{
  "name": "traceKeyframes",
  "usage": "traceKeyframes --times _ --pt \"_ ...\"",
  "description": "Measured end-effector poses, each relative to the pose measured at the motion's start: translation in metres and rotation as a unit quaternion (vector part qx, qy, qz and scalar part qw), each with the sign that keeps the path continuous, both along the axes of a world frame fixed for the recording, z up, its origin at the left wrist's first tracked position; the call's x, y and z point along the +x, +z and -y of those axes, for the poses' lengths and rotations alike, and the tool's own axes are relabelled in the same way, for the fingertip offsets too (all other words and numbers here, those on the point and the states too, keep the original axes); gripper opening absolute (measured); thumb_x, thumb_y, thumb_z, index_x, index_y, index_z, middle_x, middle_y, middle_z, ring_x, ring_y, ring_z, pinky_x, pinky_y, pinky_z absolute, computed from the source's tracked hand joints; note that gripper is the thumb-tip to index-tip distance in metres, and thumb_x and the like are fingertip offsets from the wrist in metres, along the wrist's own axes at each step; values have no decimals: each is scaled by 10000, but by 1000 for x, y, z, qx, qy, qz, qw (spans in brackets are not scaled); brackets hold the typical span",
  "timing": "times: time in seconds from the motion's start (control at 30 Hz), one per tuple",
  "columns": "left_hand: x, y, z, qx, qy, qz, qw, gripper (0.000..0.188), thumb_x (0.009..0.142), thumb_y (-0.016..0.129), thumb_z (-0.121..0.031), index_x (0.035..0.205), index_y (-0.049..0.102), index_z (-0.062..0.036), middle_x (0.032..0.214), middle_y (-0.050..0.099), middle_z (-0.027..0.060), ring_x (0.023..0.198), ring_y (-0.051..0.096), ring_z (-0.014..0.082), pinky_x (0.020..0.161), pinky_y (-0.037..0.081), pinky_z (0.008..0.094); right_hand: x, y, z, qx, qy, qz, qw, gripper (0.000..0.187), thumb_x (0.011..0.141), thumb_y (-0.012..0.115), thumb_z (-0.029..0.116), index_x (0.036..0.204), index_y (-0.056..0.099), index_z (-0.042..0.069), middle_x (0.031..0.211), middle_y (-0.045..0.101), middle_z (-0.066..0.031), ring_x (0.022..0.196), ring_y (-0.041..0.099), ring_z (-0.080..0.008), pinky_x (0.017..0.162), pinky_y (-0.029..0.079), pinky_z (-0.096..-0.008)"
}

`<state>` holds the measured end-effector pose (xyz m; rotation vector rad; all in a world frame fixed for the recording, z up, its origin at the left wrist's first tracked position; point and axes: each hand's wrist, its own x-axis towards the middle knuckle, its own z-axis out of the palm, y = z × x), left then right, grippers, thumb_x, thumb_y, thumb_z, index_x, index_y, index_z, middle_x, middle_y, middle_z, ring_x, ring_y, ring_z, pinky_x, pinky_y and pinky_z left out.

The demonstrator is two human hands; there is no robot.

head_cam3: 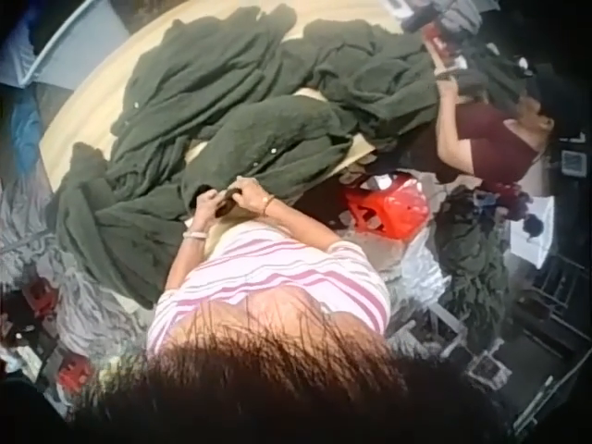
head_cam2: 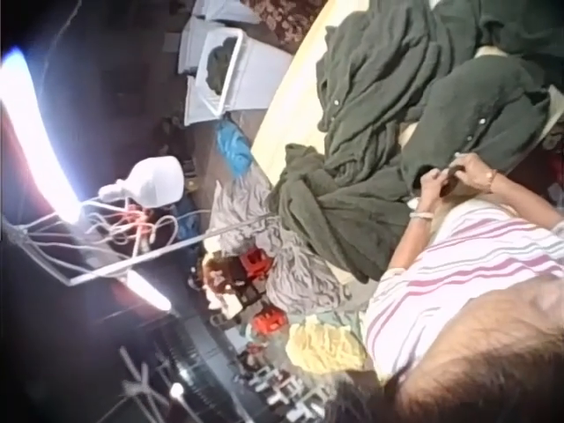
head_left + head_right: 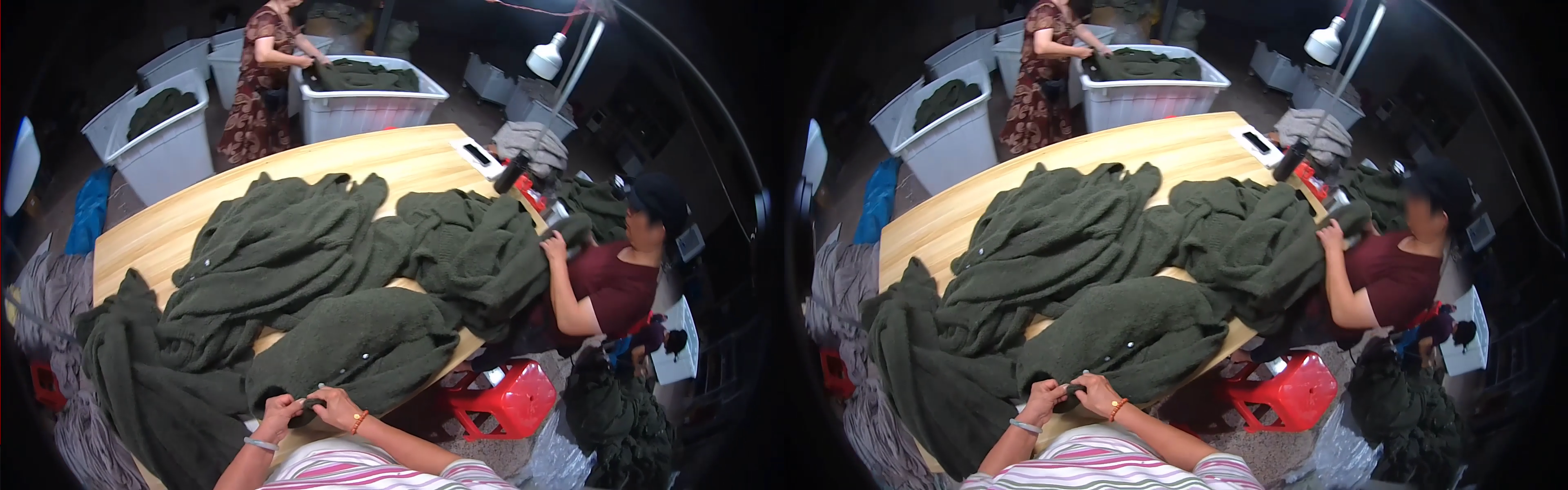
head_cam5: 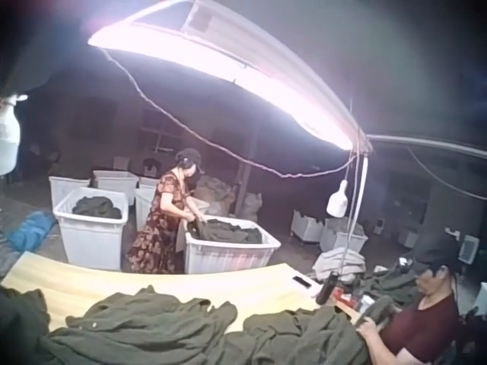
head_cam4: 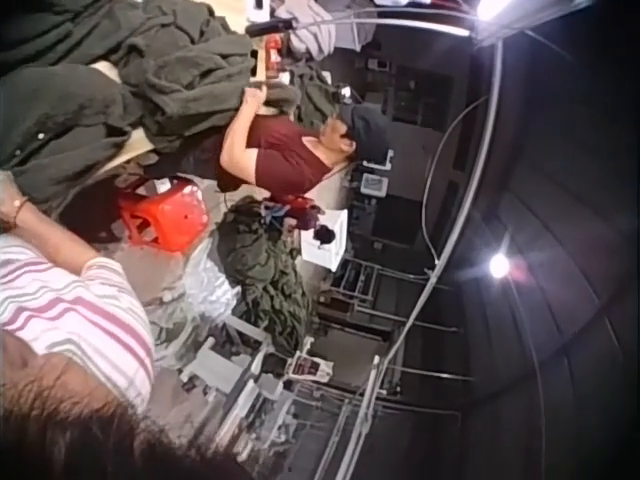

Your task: Trim loose threads and inspect buttons on a green garment at a workbench.

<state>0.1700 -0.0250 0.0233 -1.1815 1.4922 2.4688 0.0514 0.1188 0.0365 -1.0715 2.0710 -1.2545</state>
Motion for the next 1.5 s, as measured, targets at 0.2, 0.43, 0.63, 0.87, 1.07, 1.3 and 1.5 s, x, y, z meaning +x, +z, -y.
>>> traceKeyframes --times 0.2,0.43,0.63,0.87,1.07,1.3,1.5 --pt "10 -5 8 66 59 -11 996 258 849 647 -18 639 515 -87 659 550 -2 589 556 102 535 478 241 16 -8 13 4 49 -59 997 216 771 621 53 980 637 1 937 589 -174 895 607 -367 787 498 -426" --pt "-2 -1 1 29 -12 -7 999 171 917 556 -93 748 532 -105 681 549 -15 589 520 84 557 441 243 12 2 1 9 -16 -25 1000 201 753 606 66 925 612 -37 912 578 -193 895 596 -384 787 487 -435" --pt "-2 18 -6 -44 -62 -5 997 165 926 577 -155 775 571 -92 724 589 -26 659 544 56 586 435 221 1 -3 4 66 -13 75 995 329 692 628 163 929 641 -64 892 646 -227 875 635 -371 798 505 -408" --pt "14 -2 -12 -235 -146 2 961 169 832 676 -143 800 563 -23 682 545 -23 620 479 50 532 394 231 1 -6 -10 41 2 20 999 310 699 655 200 910 652 -28 882 646 -223 864 628 -385 791 505 -432" --pt "7 51 -35 -518 -64 -99 847 248 744 654 24 975 565 9 864 600 131 757 618 235 651 507 302 0 3 -4 32 23 -5 999 299 720 652 196 922 632 -23 888 630 -206 856 624 -363 777 505 -419" --pt "-2 28 -24 -544 -130 -178 810 156 733 599 33 880 636 0 835 609 139 749 612 282 692 497 341 -6 12 -2 34 46 15 998 272 672 623 154 868 635 -35 924 623 -225 936 599 -386 839 486 -426" --pt "-8 43 -24 -559 -177 -210 783 127 880 607 -99 959 667 -20 794 668 107 685 609 214 650 494 315 -1 -1 -10 56 36 2 998 250 704 615 139 862 607 -55 919 611 -214 931 595 -382 812 481 -420"
